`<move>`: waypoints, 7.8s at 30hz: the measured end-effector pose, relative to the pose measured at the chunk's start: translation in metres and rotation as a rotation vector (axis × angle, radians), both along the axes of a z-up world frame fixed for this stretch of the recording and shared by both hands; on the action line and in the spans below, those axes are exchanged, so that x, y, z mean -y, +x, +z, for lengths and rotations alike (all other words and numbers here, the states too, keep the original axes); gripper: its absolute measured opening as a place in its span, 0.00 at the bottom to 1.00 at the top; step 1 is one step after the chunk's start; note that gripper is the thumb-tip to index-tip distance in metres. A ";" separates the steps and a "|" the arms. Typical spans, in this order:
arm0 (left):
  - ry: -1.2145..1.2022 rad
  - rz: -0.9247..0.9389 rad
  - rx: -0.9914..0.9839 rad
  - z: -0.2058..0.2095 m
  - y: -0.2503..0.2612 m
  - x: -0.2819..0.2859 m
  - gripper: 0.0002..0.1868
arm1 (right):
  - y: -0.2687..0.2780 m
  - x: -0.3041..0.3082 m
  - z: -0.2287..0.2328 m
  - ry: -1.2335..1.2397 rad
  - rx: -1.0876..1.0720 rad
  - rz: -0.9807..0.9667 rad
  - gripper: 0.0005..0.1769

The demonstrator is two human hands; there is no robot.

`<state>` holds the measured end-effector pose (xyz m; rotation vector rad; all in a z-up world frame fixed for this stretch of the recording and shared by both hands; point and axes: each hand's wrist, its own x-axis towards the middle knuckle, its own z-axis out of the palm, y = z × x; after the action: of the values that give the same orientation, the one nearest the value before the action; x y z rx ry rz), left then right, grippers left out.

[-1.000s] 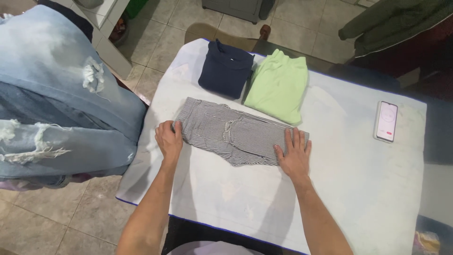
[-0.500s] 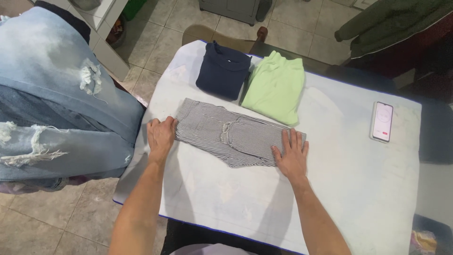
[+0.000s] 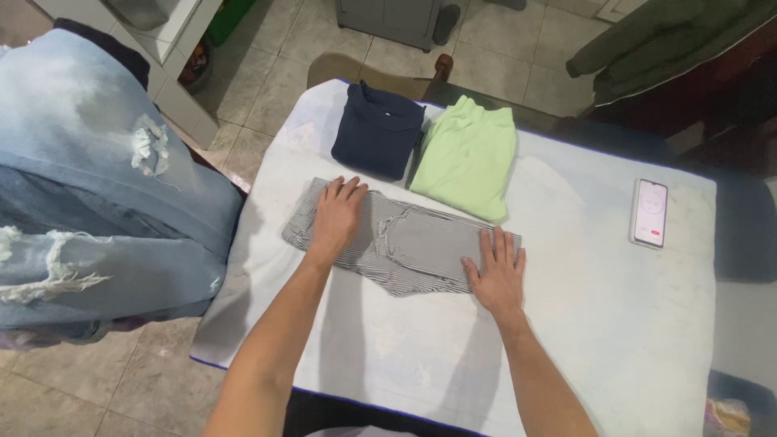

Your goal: The person folds a pair of striped pants on a white table, smoothing and aligning the legs before folding them into a compact rectangle. They then pick up a pair of light blue jeans, fold them, and place them on the table.

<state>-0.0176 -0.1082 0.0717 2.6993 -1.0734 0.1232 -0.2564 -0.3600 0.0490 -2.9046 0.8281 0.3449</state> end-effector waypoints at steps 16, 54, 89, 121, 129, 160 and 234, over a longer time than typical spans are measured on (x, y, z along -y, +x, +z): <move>0.360 -0.004 -0.252 -0.044 0.086 0.012 0.17 | 0.003 0.000 0.004 -0.007 0.001 -0.008 0.41; -0.041 -0.022 -0.061 -0.061 -0.098 0.041 0.31 | 0.001 -0.020 0.005 0.019 0.157 0.048 0.37; -0.680 0.444 -1.009 -0.048 -0.077 0.078 0.24 | -0.050 0.071 -0.025 0.550 0.432 -0.786 0.12; -0.422 0.420 -1.029 -0.026 -0.070 0.095 0.15 | -0.074 -0.006 -0.033 0.092 0.600 -0.297 0.36; -0.687 0.390 -1.261 -0.004 -0.063 0.120 0.16 | -0.004 -0.083 0.011 0.220 0.338 0.331 0.35; -0.140 0.324 -0.714 0.024 -0.074 0.069 0.25 | -0.008 -0.023 0.017 0.062 0.179 0.047 0.22; -0.355 -0.024 -0.834 -0.144 -0.152 -0.007 0.26 | 0.169 -0.192 0.031 1.008 0.562 -0.431 0.14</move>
<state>-0.1693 -0.1009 -0.0721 2.0673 -0.7201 -0.6850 -0.0869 -0.1681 0.0803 -1.7006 0.8115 -0.0953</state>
